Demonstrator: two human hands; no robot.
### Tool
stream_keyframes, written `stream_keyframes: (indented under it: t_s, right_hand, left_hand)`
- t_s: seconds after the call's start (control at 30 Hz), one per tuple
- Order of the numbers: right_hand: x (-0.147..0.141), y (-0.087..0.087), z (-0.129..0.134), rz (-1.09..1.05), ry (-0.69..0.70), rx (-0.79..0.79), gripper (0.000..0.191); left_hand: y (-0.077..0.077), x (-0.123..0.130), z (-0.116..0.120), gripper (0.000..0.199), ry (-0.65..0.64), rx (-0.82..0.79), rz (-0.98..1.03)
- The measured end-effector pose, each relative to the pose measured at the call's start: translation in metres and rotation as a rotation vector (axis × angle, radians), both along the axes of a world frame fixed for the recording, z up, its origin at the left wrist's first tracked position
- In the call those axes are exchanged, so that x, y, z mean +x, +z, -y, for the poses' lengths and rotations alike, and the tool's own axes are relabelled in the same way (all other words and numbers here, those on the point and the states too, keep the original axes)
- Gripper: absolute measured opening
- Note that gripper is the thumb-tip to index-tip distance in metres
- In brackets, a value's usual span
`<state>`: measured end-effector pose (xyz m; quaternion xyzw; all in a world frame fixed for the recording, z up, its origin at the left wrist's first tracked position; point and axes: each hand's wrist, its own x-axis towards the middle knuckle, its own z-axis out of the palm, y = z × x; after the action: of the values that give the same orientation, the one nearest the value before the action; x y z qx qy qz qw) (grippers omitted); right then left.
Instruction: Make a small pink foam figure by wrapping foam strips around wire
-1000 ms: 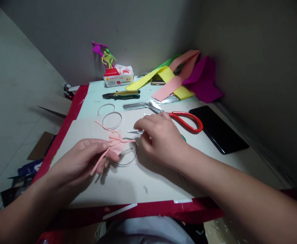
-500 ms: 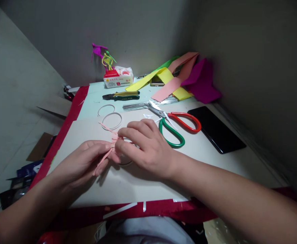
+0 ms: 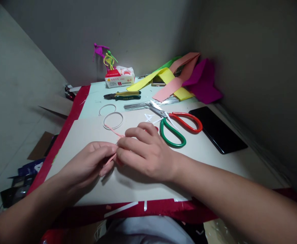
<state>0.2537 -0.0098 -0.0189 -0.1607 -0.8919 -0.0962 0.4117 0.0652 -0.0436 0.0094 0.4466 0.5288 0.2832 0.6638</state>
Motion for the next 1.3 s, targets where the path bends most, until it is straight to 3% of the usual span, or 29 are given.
stream_keyframes:
  t_s: [0.2, 0.57, 0.7, 1.07, 1.3]
  right_hand:
    - [-0.003, 0.0, 0.002, -0.091, -0.062, -0.12, 0.004]
    - [-0.005, 0.002, 0.003, -0.107, -0.067, -0.298, 0.003]
    - [-0.004, 0.004, 0.003, -0.096, -0.074, -0.339, 0.001]
    - [-0.003, 0.007, 0.002, -0.056, -0.129, -0.37, 0.008]
    - [-0.005, 0.009, 0.005, -0.139, -0.168, -0.475, 0.008]
  left_hand:
    - [0.002, 0.001, 0.0, 0.03, -0.024, 0.025, -0.028]
    - [-0.007, -0.001, 0.001, 0.041, -0.065, 0.131, -0.018]
    - [-0.008, -0.003, 0.001, 0.035, -0.093, 0.146, -0.003]
    - [-0.005, 0.001, 0.003, 0.031, -0.127, 0.147, -0.241]
    - [-0.006, 0.003, 0.007, 0.028, -0.088, 0.156, -0.233]
